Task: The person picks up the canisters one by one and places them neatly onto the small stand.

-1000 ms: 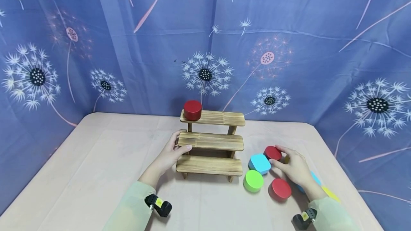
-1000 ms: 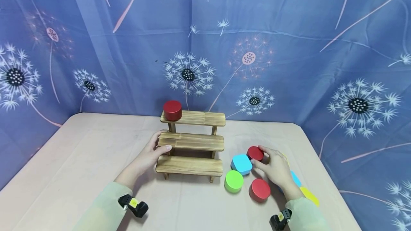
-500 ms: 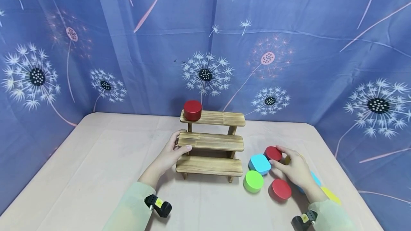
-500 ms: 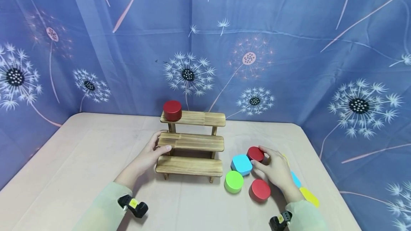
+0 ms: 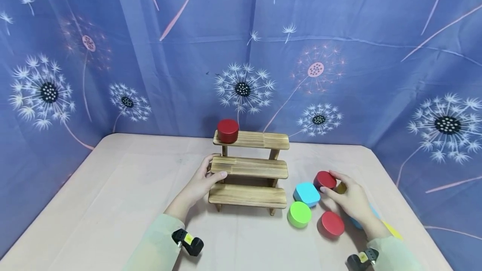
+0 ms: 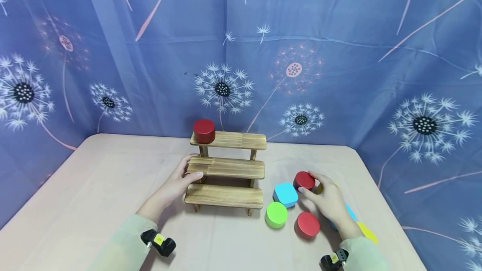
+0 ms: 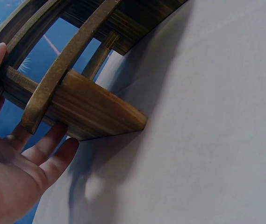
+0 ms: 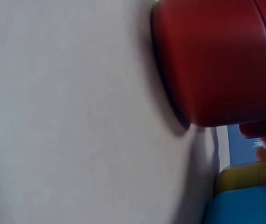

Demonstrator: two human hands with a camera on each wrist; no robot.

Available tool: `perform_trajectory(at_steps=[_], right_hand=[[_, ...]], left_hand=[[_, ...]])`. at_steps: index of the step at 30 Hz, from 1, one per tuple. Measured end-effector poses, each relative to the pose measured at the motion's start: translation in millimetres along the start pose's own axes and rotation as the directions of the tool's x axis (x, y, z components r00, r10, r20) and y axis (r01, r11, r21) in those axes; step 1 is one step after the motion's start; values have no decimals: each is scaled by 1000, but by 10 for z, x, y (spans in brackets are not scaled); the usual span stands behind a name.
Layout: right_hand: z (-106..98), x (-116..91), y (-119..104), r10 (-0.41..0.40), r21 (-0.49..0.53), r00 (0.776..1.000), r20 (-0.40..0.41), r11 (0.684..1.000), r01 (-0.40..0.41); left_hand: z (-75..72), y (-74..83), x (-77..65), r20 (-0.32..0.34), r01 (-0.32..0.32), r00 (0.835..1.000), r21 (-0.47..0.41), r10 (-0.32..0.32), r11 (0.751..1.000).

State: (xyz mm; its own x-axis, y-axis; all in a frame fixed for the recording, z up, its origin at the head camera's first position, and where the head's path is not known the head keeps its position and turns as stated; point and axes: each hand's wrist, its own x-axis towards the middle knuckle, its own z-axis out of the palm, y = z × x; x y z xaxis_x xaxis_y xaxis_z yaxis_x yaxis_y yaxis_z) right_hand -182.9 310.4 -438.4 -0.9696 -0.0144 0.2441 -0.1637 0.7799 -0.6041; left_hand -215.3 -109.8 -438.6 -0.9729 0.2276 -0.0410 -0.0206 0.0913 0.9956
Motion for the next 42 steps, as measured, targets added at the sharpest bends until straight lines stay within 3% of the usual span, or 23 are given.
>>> perform_trajectory(at_steps=[8,35,42], right_hand=[[-49,-7,-37,-20,10,996,-84,1000,21],[-156,-21,-305,-23,40,997,-80,999,26],[-155,-20,-382,-42,11,993,-111,999,44]], left_hand=[[8,-4,5,-4,1,1000,15,-1,1000],[-5,-34,16,-10,1,1000,13,-1,1000],[-1,-33,11,-7,3,1000,5,-2,1000]])
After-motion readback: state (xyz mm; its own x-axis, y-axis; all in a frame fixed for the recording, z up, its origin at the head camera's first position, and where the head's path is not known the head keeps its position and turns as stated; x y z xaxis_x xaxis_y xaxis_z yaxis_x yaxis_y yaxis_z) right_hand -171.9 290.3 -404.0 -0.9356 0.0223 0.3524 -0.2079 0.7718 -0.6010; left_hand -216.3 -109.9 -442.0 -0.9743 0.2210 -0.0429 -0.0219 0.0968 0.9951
